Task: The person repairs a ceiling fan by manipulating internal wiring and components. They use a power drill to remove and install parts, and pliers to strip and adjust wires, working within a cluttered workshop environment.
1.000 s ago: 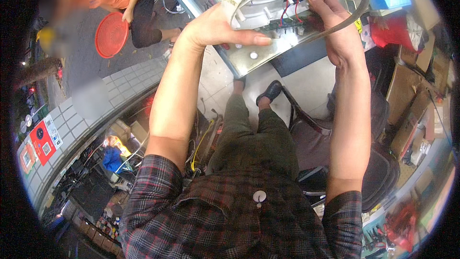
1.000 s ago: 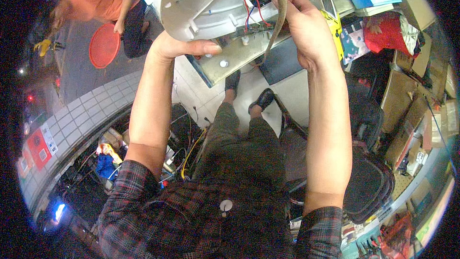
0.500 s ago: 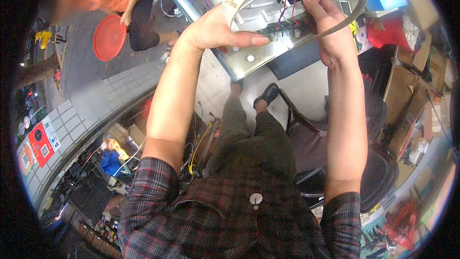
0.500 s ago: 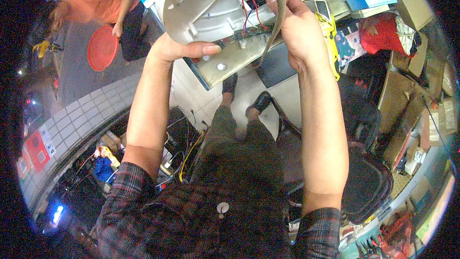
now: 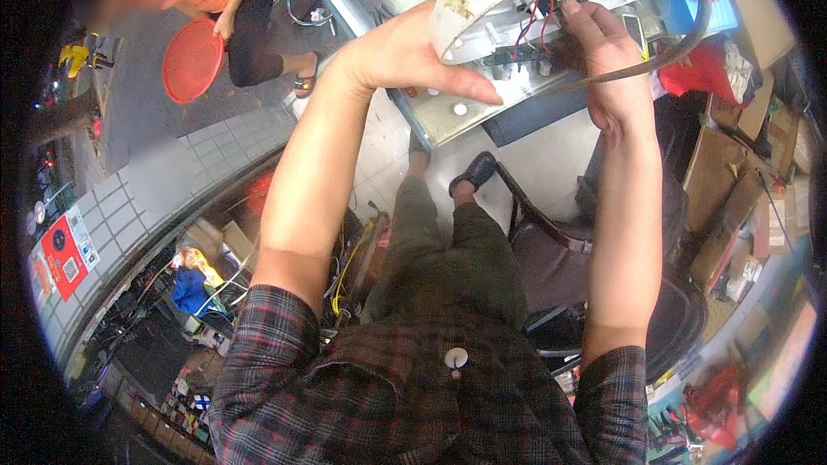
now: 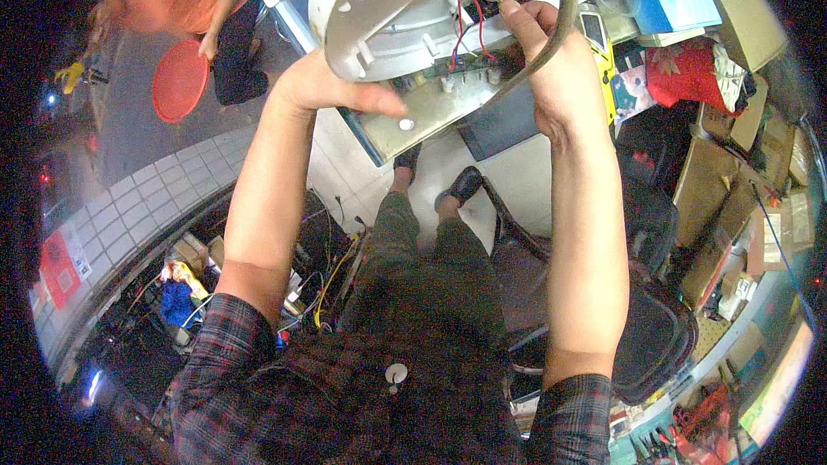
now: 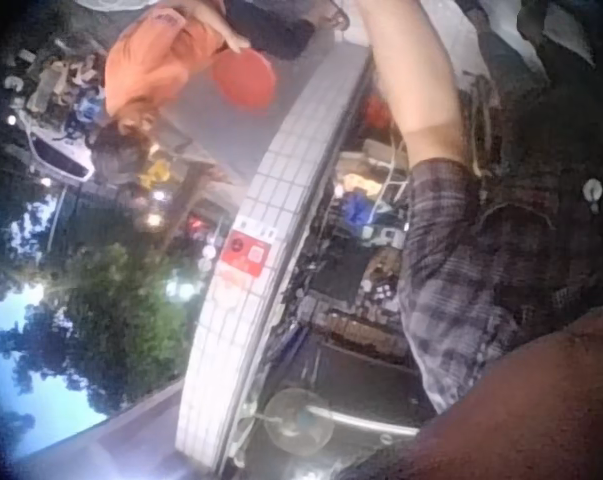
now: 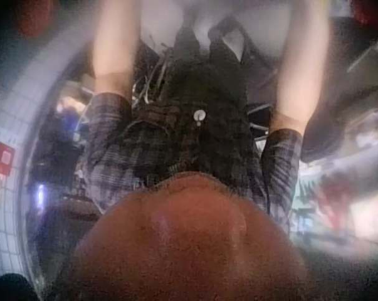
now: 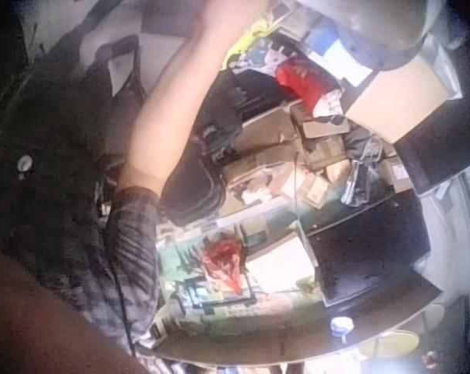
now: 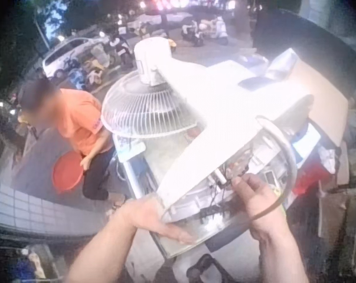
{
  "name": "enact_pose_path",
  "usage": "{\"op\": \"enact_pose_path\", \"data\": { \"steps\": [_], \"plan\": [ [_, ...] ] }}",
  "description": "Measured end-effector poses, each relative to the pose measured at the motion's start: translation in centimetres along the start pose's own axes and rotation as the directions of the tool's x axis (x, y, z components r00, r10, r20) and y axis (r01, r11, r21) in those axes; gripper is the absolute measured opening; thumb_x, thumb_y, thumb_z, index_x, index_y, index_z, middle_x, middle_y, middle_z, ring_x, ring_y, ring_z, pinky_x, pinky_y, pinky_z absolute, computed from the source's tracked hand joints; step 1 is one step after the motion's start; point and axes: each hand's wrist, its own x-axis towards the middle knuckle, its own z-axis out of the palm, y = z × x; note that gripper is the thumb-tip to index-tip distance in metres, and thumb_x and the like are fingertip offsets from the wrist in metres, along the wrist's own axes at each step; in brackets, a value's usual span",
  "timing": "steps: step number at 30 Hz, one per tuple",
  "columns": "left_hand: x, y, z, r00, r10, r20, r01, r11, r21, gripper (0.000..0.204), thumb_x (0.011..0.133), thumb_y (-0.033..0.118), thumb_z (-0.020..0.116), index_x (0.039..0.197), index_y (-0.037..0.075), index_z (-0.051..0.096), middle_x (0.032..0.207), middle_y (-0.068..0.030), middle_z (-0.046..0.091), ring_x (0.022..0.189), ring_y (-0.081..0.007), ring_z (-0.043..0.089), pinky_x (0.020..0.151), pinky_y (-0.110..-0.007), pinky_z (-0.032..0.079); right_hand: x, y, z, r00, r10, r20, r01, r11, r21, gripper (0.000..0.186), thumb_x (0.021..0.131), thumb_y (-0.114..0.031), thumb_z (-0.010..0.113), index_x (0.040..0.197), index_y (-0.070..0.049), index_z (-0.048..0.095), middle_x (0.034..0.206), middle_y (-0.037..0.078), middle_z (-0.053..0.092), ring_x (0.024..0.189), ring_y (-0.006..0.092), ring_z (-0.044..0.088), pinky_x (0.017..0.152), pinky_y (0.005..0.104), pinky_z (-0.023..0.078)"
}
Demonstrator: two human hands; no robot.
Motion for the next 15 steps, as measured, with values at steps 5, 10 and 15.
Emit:
{"op": "enact_pose_path", "data": {
  "steps": [5,10,15],
  "plan": [
    [1.0,-5.0,-0.6,0.983,0.175,-0.048,-0.15,0.636,-0.757,0.073,0.078,0.022,0.083,0.141,0.002,0.052,0.131,-0.0107,0.065,0.116,-0.0236,0.063,0.098,-0.039,0.051,0.3,0.2,0.2,0.999,-0.032,0.01,0.032,0.999,0.005,0.029,0.097,-0.033,0.068,0.091,-0.005,0.068,0.077,-0.004,0.051,0.074,0.0088,0.043,0.068,0.0274,0.034],
    [2.9,-7.5,-0.6,0.909,0.119,-0.399,-0.312,0.829,-0.465,0.061,0.083,0.024,0.077,0.137,0.003,0.056,0.13,-0.0113,0.066,0.116,-0.025,0.064,0.098,-0.039,0.051,0.6,0.8,0.0,0.999,-0.04,0.02,0.04,0.999,0.033,0.03,0.096,-0.034,0.069,0.094,-0.004,0.068,0.08,-0.003,0.054,0.077,0.0092,0.045,0.071,0.0267,0.037],
    [5.1,-10.1,-3.4,0.807,0.509,-0.3,-0.194,0.708,0.679,0.055,0.085,0.025,0.075,0.133,0.003,0.06,0.127,-0.0117,0.068,0.113,-0.0243,0.065,0.097,-0.039,0.051,0.6,0.5,-0.3,0.997,-0.04,0.059,0.039,0.999,0.015,0.033,0.096,-0.035,0.07,0.1,-0.003,0.067,0.082,-0.003,0.055,0.078,0.0098,0.046,0.073,0.0266,0.037]
  ]
}}
